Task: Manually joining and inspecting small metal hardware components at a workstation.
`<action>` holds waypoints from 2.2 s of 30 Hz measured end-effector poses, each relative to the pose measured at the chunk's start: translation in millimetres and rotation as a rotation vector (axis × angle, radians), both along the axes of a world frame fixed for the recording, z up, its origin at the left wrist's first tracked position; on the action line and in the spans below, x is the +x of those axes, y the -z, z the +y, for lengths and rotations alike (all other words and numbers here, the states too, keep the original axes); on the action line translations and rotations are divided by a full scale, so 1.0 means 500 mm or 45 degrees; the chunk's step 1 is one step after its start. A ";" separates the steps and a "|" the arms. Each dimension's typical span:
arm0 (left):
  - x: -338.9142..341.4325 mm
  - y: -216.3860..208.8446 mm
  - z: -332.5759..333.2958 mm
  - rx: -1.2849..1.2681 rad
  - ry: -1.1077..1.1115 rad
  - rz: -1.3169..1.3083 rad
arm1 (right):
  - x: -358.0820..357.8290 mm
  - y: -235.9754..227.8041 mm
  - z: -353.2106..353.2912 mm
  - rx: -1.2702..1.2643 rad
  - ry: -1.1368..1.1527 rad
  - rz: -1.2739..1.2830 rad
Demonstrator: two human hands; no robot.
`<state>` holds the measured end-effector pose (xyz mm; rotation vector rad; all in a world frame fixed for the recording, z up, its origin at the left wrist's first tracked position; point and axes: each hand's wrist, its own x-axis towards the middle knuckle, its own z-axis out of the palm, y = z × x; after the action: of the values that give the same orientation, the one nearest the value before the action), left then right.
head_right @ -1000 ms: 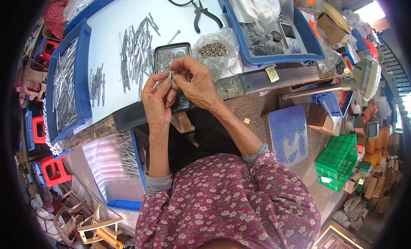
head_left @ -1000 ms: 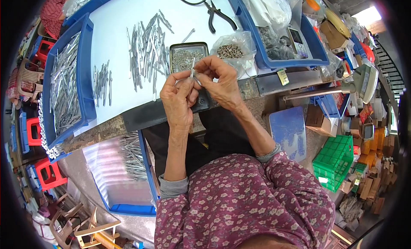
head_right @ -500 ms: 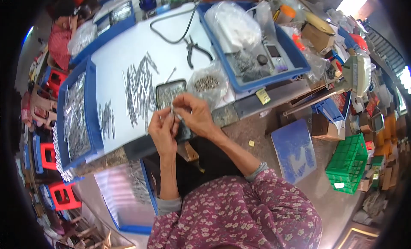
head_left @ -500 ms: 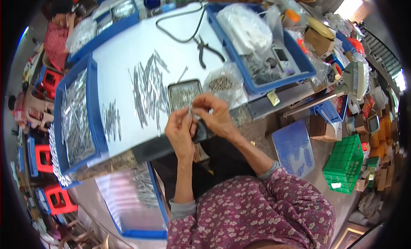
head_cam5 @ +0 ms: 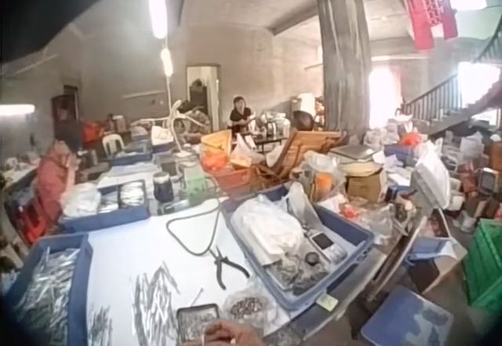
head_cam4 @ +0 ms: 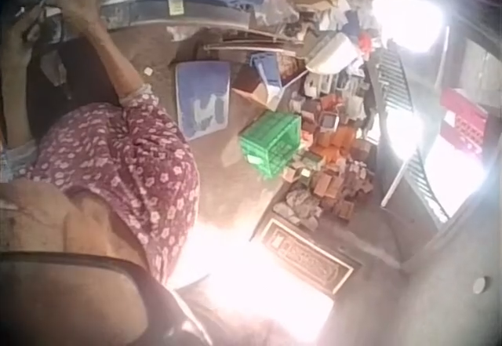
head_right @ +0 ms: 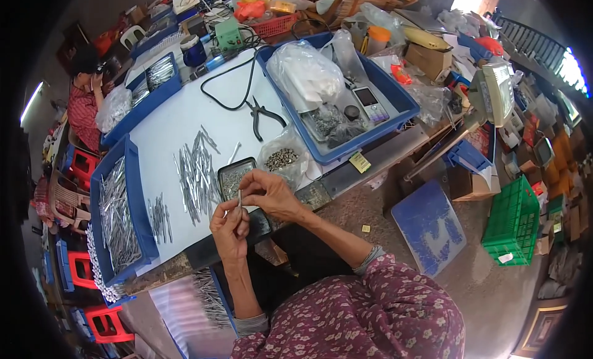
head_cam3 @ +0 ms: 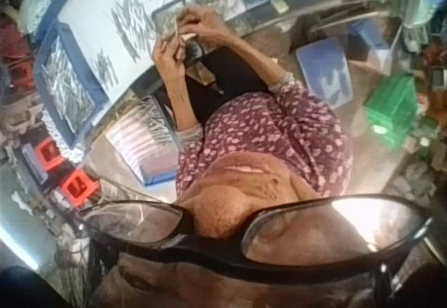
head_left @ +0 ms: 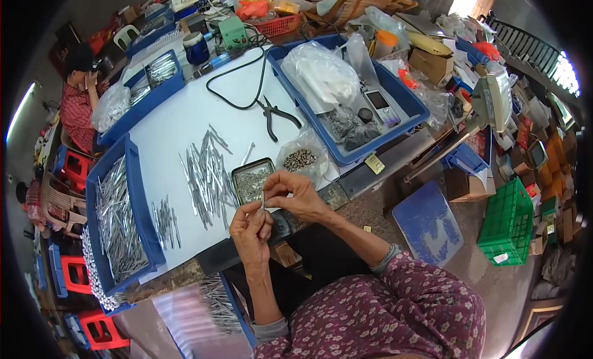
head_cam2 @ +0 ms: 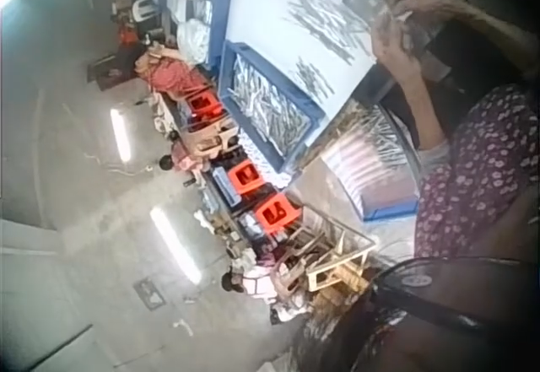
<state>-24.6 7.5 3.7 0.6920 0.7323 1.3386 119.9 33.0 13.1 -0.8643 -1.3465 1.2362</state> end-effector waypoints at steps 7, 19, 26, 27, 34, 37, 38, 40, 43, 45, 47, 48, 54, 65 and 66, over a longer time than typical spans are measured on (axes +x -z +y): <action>-0.001 -0.013 -0.006 0.107 -0.148 0.249 | -0.027 0.018 0.017 -0.272 -0.098 0.270; 0.032 -0.019 -0.018 0.162 -0.510 0.661 | -0.065 0.005 -0.016 -0.023 0.233 -0.098; 0.025 -0.020 -0.017 0.050 -0.524 0.597 | -0.086 0.007 -0.027 0.047 0.334 -0.258; 0.029 -0.018 -0.011 0.031 -0.527 0.570 | -0.084 0.006 -0.026 0.035 0.361 -0.257; 0.019 -0.010 -0.001 0.081 -0.479 0.334 | -0.108 0.030 -0.009 0.410 0.553 -0.406; 0.010 0.004 0.003 0.053 -0.413 0.183 | -0.119 0.036 -0.003 0.127 0.507 -0.202; 0.009 0.007 0.001 0.042 -0.391 0.157 | -0.120 0.034 0.001 0.019 0.462 -0.096; 0.011 0.004 -0.002 0.028 -0.380 0.095 | -0.119 0.026 0.005 -0.124 0.411 0.049; -0.004 0.013 0.004 -0.003 -0.425 0.026 | -0.127 0.029 -0.010 -0.008 0.336 -0.036; -0.012 0.015 0.005 0.007 -0.386 0.009 | -0.130 0.031 -0.015 0.025 0.248 -0.055; -0.016 0.014 0.002 0.029 -0.295 -0.018 | -0.120 0.024 0.000 -0.161 0.293 0.026; -0.015 0.011 0.001 0.022 -0.297 -0.023 | -0.112 0.028 0.009 -0.211 0.243 0.097; -0.025 0.026 0.003 0.054 -0.279 -0.105 | -0.131 0.029 0.000 -0.004 0.294 -0.100; -0.023 0.031 0.002 0.087 -0.428 -0.027 | -0.137 0.032 -0.008 0.020 0.196 -0.146; -0.021 0.031 0.002 0.084 -0.429 -0.025 | -0.137 0.035 -0.006 -0.002 0.219 -0.161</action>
<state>-35.3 8.3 -11.6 0.6248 0.8167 1.6807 51.4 30.1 -4.2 -1.0515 -1.3404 1.0641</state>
